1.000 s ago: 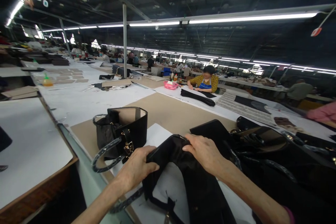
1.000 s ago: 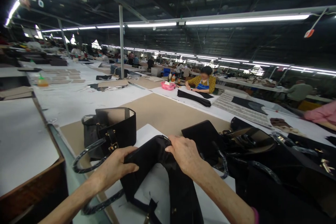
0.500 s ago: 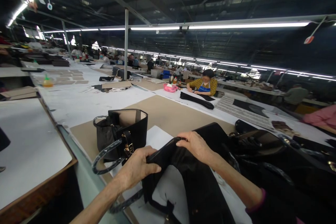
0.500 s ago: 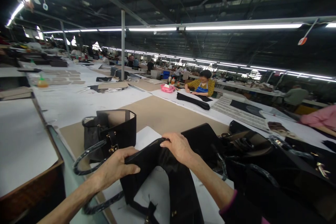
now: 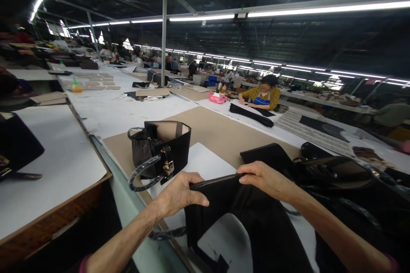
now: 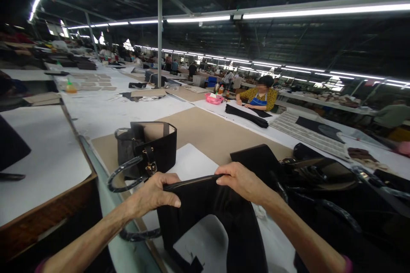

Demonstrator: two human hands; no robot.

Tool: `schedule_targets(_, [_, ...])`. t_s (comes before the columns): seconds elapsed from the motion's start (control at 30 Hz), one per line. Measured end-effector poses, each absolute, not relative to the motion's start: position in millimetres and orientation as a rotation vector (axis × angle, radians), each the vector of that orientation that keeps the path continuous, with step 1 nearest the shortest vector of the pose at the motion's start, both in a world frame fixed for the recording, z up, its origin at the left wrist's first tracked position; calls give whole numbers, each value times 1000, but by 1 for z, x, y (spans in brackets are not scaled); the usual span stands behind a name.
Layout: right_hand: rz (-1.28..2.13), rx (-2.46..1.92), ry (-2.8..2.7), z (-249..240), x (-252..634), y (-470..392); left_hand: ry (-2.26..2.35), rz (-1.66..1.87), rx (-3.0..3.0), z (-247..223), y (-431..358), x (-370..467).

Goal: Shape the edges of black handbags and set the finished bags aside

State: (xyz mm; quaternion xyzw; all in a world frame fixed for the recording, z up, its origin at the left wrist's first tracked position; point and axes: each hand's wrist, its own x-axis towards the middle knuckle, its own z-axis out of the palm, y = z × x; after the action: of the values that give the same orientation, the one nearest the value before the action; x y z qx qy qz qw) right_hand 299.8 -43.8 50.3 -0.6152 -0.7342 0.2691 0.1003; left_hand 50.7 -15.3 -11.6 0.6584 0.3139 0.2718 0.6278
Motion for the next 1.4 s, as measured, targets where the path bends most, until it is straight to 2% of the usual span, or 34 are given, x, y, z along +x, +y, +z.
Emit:
schedule_targets(0.3, [991, -1794, -2050, 43, 304, -47, 715, 672, 1765, -13, -14, 51])
schedule_targets(0.67, [779, -1811, -2076, 41, 299, -58, 736, 593, 1749, -10, -14, 57])
schedule_targets(0.9, [508, -1868, -2151, 42, 290, -61, 809, 582, 2122, -6, -17, 55])
schedule_targets(1.4, [343, -1788, -2224, 45, 290, -61, 965, 626, 2163, 9, -38, 61])
